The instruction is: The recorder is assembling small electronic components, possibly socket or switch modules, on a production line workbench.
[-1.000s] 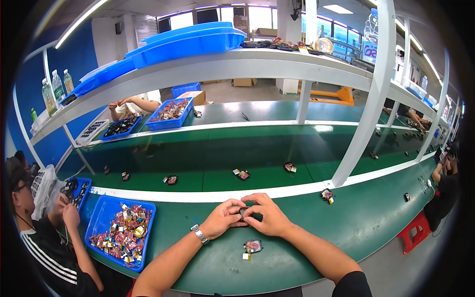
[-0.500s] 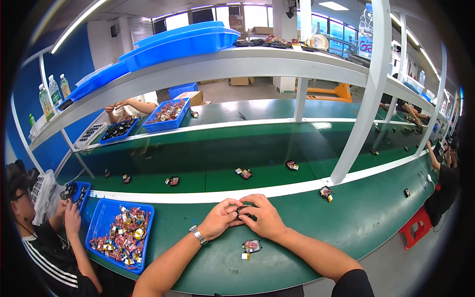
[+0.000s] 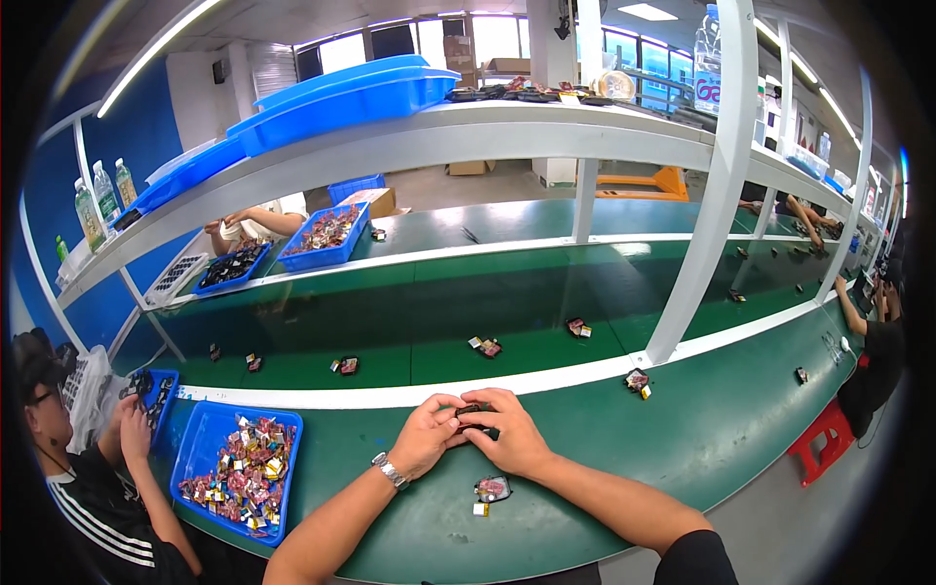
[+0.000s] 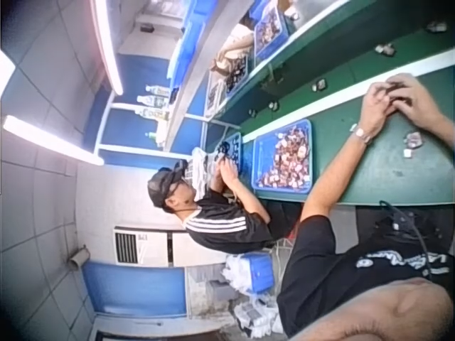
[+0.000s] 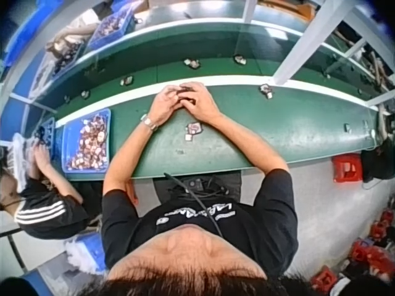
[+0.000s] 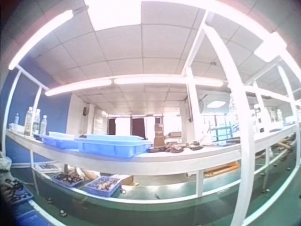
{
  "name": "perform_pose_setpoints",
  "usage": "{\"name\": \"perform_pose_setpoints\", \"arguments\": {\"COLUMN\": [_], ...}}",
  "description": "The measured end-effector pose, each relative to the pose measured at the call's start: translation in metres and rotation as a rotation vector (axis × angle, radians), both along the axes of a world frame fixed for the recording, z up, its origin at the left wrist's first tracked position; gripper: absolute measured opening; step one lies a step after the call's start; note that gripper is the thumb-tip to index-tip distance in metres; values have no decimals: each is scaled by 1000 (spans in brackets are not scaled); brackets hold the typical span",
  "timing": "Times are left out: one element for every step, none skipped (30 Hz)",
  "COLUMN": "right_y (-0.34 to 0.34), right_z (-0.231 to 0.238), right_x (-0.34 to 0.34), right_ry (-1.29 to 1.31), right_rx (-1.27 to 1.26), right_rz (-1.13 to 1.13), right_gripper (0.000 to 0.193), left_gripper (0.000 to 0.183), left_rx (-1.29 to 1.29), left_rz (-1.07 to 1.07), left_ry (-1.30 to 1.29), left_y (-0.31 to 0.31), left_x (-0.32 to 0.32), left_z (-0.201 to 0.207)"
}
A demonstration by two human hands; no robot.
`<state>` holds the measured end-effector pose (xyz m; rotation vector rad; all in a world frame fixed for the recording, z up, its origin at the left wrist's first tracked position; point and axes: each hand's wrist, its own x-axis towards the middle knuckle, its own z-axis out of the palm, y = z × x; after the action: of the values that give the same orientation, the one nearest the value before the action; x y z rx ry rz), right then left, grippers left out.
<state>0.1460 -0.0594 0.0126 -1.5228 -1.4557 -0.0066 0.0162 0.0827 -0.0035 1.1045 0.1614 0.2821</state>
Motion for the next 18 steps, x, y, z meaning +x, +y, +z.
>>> {"name": "perform_pose_setpoints", "arguments": {"right_y": [0,0,-1,-1,-1,-1,0,-1,-1,-1,-1,-1,-2,-2,-2,-2,-1,0], "right_z": [0,1,1,1,2,4,5,5,5,6,6,6,6,5,4,3,3,2], "right_x": [0,0,0,1,1,2,1,0,-1,-2,-2,-2,-1,-1,-1,0,0,0], "right_ry": [10,9,26,44,46,10,-26,-25,-18,-12,-12,10,31,32,19,6,6,20], "right_rx": [-13,-10,-20,-34,-34,3,41,41,39,41,45,30,11,12,27,42,41,44], "right_rz": [-6,-8,-16,-23,-24,-9,7,5,12,22,23,-4,-36,-38,-29,-21,-23,-9], "right_gripper": [20,20,20,20,20,20,19,19,19,19,19,19,19,19,19,19,19,19], "left_gripper": [25,25,24,24,24,24,24,24,24,24,24,24,23,23,23,23,23,23], "left_rx": [-8,-5,-1,-2,-2,21,44,45,41,40,45,22,-5,-4,1,5,4,11], "left_rz": [2,0,4,9,8,8,8,7,7,9,10,12,9,7,6,4,2,10], "left_ry": [-4,-5,-5,-3,-1,-18,-35,-33,-32,-31,-30,-45,-60,-59,-60,-62,-62,-59], "left_y": [0,-1,-3,-5,-5,-3,-2,-1,0,1,0,-1,-2,-2,-2,-2,-2,-1], "left_x": [0,0,0,1,1,2,2,2,1,0,-1,-2,-1,-1,-1,0,0,1], "left_z": [1,3,7,7,7,6,5,3,1,1,3,4,4,4,3,3,1,-1]}}
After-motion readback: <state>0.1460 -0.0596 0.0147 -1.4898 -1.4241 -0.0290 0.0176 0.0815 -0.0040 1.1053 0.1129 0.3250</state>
